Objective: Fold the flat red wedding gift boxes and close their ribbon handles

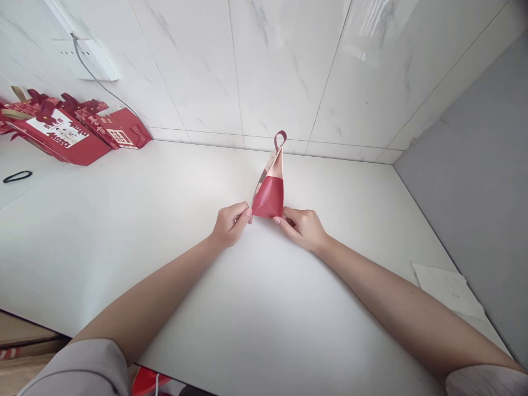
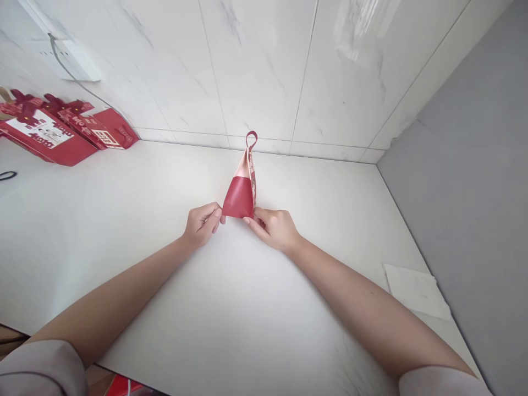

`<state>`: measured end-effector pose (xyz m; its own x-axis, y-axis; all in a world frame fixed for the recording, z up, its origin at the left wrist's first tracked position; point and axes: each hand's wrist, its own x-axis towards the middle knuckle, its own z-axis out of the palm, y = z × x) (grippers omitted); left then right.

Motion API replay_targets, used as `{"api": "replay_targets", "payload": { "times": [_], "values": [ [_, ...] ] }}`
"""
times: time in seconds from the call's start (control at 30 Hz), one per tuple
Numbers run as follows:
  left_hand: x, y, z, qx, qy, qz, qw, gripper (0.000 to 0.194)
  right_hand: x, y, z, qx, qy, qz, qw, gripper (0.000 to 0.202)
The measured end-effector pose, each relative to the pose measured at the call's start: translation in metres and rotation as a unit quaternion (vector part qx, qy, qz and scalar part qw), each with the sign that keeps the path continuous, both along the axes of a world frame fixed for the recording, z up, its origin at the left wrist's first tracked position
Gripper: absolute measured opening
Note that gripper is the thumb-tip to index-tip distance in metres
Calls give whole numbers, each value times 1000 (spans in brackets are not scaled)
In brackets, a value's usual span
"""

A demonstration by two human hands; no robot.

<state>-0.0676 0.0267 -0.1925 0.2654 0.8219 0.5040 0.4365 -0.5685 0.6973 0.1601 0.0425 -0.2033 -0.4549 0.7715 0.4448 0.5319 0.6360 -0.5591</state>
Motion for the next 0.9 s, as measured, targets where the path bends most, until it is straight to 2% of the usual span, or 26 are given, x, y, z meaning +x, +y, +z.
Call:
{"api": "replay_targets", "payload": {
  "times": [0.13,0.23,0.33,0.5,0.67,0.77,0.9],
  "values": [
    [1,1,-3,-26,49,-31,998,41,1,2,1,-25,-29,-9,999,46],
    [3,2,-7,-30,78,-5,997,48,1,3,0,-22,-55,0,998,46],
    [3,3,-8,5,119,22,993,49,0,4,-2,-12,-89,11,996,46],
    [1,4,-4,76,197,17,977,45,-1,5,-4,25,-127,25,991,45],
    [0,3,-5,88,225,9,970,44,0,5,-4,55,-141,34,988,45],
    [3,1,-5,82,222,57,970,38,-1,3,-5,76,-128,46,988,41],
    [5,1,0,81,152,137,975,19,-6,-3,-5,142,-99,49,984,31]
  ]
}}
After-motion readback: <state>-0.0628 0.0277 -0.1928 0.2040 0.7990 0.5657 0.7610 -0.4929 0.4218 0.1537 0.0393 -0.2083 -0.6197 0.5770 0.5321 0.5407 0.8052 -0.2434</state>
